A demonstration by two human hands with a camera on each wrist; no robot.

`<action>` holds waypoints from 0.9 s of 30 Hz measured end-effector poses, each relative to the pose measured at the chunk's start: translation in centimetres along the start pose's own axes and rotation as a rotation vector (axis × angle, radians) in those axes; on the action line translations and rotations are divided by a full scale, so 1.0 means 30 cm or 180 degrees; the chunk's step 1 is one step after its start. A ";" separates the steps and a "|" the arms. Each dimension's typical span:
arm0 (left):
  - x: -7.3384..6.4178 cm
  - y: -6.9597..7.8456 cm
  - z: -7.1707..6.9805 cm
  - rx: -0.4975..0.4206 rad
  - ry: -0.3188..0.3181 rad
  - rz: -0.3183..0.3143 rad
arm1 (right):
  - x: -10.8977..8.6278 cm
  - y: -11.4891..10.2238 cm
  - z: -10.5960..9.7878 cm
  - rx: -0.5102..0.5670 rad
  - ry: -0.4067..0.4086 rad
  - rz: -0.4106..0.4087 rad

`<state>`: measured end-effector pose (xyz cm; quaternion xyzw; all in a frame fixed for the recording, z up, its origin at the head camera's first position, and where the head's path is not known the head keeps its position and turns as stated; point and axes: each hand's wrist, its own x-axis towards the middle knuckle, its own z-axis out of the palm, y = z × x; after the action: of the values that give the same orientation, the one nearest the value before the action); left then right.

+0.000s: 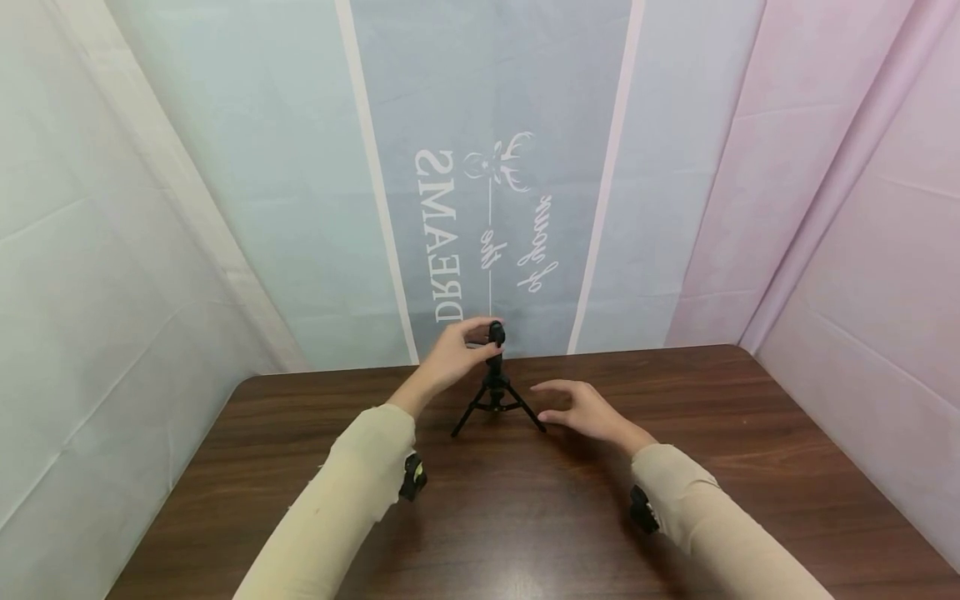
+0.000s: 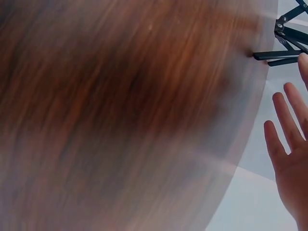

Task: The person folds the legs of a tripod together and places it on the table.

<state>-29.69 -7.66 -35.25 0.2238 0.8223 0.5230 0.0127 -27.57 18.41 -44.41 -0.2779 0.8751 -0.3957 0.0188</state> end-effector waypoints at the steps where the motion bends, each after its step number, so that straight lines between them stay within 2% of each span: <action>1: 0.001 0.000 0.000 -0.0010 0.0005 0.0006 | 0.004 0.002 0.005 0.0032 -0.0029 0.0009; 7: 0.002 0.003 0.009 -0.0147 0.0050 -0.0015 | 0.022 -0.002 0.025 0.0208 -0.0248 0.0183; 14: 0.011 -0.007 0.023 -0.0252 0.0093 -0.0020 | 0.043 -0.007 0.038 0.0158 -0.0331 0.0310; 22: 0.007 -0.006 0.033 -0.0182 0.0153 -0.0049 | 0.056 -0.003 0.049 0.0081 -0.0369 0.0282; 27: -0.005 -0.007 0.051 -0.0102 0.0268 -0.0063 | 0.062 0.000 0.055 0.0093 -0.0399 0.0239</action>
<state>-29.23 -6.48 -36.16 0.1932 0.8158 0.5450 -0.0131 -28.72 16.37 -45.20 -0.2688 0.8762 -0.3892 0.0924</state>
